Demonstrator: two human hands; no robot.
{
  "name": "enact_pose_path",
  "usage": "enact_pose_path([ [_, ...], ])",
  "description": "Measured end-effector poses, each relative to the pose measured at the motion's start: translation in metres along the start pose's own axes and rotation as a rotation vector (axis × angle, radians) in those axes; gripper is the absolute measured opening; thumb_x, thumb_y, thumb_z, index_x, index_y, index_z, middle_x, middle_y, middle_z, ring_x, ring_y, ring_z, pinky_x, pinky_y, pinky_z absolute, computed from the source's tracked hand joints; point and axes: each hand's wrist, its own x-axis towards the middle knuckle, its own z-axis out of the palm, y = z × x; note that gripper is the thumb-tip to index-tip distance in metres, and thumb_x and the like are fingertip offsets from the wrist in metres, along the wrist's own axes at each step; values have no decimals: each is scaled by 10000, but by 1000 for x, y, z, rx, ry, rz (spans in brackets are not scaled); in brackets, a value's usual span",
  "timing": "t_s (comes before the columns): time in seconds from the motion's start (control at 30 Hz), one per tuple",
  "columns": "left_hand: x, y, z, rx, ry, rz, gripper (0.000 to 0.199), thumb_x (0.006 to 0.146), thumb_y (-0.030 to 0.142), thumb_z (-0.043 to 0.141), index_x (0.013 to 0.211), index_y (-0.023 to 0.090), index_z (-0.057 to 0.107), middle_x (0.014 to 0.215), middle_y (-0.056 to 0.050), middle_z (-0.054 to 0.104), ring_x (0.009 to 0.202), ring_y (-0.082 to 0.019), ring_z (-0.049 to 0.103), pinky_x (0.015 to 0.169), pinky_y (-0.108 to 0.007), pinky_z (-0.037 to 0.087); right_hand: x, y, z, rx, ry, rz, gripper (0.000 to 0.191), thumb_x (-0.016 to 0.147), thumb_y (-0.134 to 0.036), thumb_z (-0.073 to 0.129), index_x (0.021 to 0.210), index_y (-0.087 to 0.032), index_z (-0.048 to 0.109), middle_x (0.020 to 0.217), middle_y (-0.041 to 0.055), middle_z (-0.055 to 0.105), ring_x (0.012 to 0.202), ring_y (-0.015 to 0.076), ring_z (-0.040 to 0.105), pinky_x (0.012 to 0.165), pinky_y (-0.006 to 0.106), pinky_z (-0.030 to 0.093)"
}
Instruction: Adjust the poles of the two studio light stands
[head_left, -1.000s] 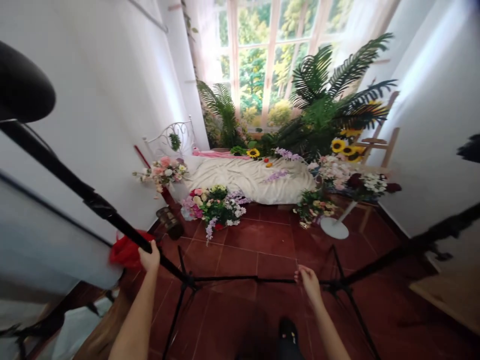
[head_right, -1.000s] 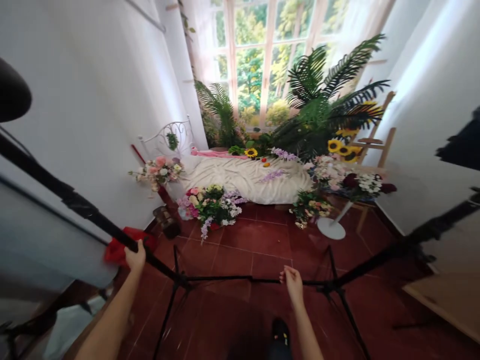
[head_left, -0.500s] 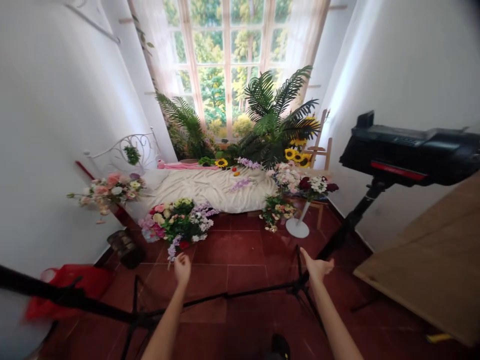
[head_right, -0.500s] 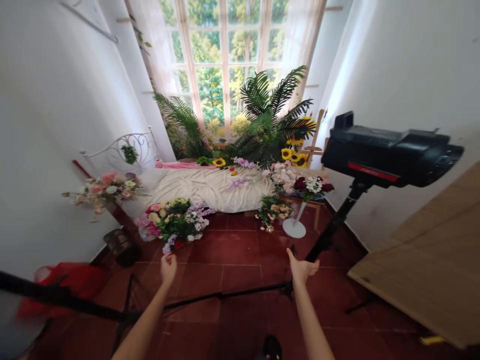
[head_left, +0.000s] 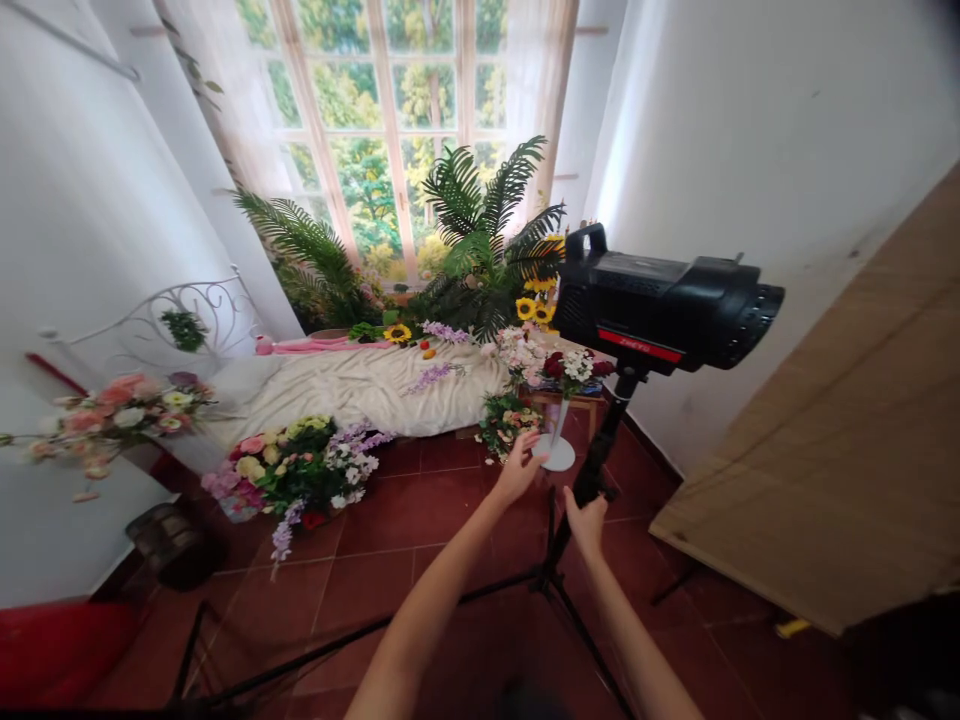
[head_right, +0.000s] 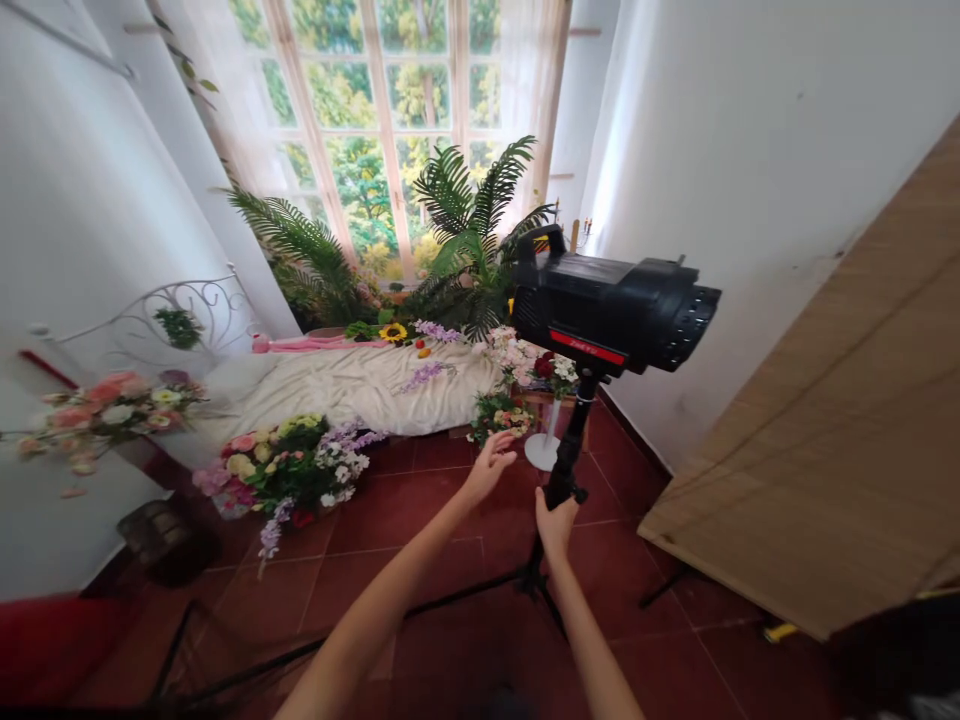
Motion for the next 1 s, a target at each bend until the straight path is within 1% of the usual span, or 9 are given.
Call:
enact_pose_path([
  [0.07,4,-4,41,23,-145,36,625,721,390,668,1271,212,428,1268,-117,511,1182,-226,468,994,-388,358,3,7,-11,112,-42,43,701,657,-525,588,1193,-95,446,1152,195,558,1055,314,548,901,437,432],
  [0.13,7,-12,77,59,-192,53,686,653,397,725,1248,197,450,1208,-107,546,1121,-227,506,968,-380,380,7,13,-23,197,-103,82,646,665,-491,578,1177,-111,472,1107,170,598,1001,295,585,862,426,460],
  [0.23,15,-30,117,110,-69,24,576,632,436,723,1104,159,544,1037,-78,613,956,-200,572,884,-350,433,15,18,-40,266,-155,124,533,668,-464,571,1097,-149,548,1051,127,639,973,284,602,844,421,470],
  [0.3,23,-42,131,123,51,-17,443,678,469,668,970,144,592,891,-52,638,827,-170,594,803,-313,461,22,18,-48,325,-162,149,454,674,-467,561,1007,-160,594,1003,109,659,934,272,617,820,404,483],
  [0.5,45,-62,139,153,104,-150,434,691,559,595,653,127,601,551,-8,568,526,-128,545,520,-232,434,39,1,-58,474,-124,288,382,670,-536,550,828,-191,596,831,61,680,740,212,641,673,333,523],
  [0.6,48,-65,141,163,126,-142,433,688,559,593,618,131,596,526,-11,563,493,-125,543,486,-220,418,48,-11,-60,431,-63,344,357,689,-555,540,749,-204,561,699,25,654,595,167,601,550,276,498],
  [0.77,48,-64,145,198,181,-129,443,702,561,571,568,139,585,513,-22,571,479,-128,553,472,-211,414,56,-25,-63,406,-104,502,288,720,-508,546,702,-223,514,551,-32,570,436,120,507,410,234,423],
  [0.9,48,-62,148,305,254,-146,461,699,571,563,538,140,591,512,-34,579,507,-139,562,487,-213,416,52,-37,-72,408,-295,777,423,777,-582,439,579,-209,456,434,-35,468,351,89,416,341,199,324],
  [1.0,48,-60,151,364,312,-169,475,695,592,554,551,142,606,509,-39,582,514,-144,562,491,-216,414,49,-47,-81,653,-517,931,470,796,-595,424,547,-198,393,430,-46,426,345,57,373,346,165,273],
])
